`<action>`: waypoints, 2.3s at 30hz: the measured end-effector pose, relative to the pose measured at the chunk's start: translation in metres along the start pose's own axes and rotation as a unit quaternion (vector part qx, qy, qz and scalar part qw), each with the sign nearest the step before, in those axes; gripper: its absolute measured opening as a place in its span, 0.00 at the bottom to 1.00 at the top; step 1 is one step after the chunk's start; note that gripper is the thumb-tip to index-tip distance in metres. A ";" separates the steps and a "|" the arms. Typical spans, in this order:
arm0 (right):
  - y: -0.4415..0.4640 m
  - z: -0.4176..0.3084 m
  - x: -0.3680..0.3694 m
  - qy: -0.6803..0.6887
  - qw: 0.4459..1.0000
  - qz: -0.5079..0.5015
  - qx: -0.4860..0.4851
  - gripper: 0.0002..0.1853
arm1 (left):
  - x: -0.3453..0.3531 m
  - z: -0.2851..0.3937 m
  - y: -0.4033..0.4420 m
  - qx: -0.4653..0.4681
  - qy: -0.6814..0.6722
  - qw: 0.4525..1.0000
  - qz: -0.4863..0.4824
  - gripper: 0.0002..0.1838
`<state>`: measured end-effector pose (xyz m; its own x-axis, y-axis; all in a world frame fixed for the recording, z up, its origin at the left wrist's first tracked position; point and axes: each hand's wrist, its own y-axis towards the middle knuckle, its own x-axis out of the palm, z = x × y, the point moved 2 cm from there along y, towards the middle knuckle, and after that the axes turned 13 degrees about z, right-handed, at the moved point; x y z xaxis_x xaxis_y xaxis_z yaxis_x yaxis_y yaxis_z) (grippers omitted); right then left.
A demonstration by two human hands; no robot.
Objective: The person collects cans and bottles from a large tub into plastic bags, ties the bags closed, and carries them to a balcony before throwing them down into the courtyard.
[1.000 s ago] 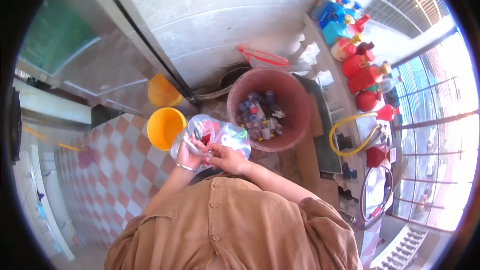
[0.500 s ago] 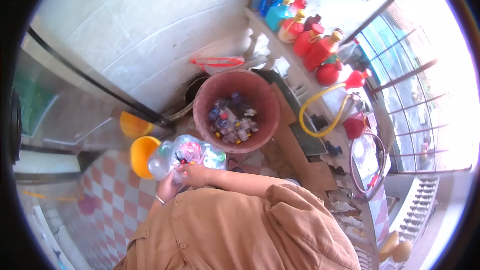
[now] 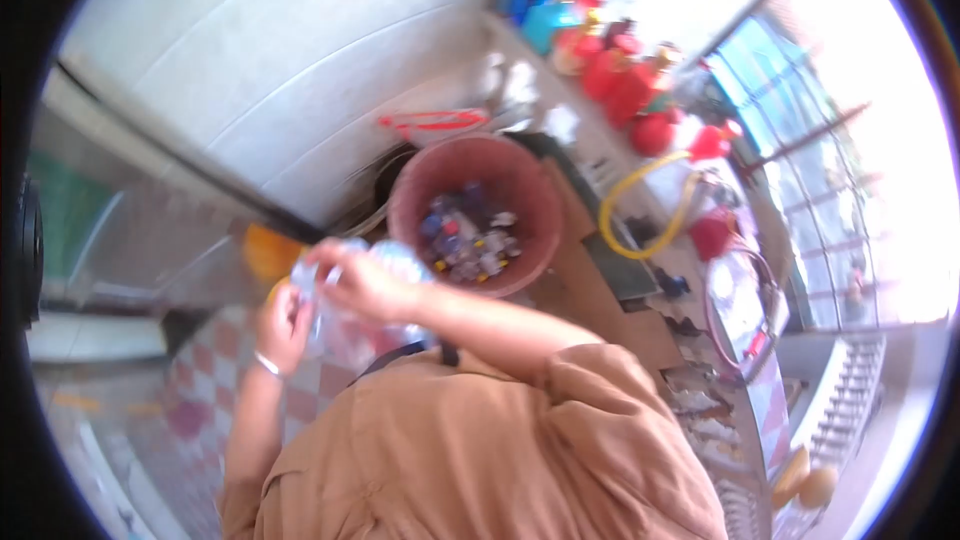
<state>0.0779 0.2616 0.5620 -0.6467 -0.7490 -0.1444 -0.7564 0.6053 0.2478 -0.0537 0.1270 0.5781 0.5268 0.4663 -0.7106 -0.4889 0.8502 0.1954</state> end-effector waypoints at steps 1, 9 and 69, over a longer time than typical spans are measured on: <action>0.010 -0.029 -0.014 0.025 0.999 -0.012 0.027 0.19 | -0.020 0.022 0.008 0.083 0.028 0.996 0.037 0.09; 0.015 0.052 -0.118 0.034 0.951 0.205 0.227 0.18 | -0.042 -0.088 -0.006 0.070 0.232 0.967 0.084 0.09; -0.001 -0.055 0.031 0.421 0.765 -0.033 0.486 0.14 | 0.008 0.004 -0.037 -0.013 -0.058 0.998 0.034 0.16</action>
<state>0.0646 0.2231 0.6097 -0.6207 -0.4465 0.6445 -0.7653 0.1665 -0.6217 -0.0291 0.1003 0.5681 0.5679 0.5495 -0.6129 -0.5441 0.8093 0.2215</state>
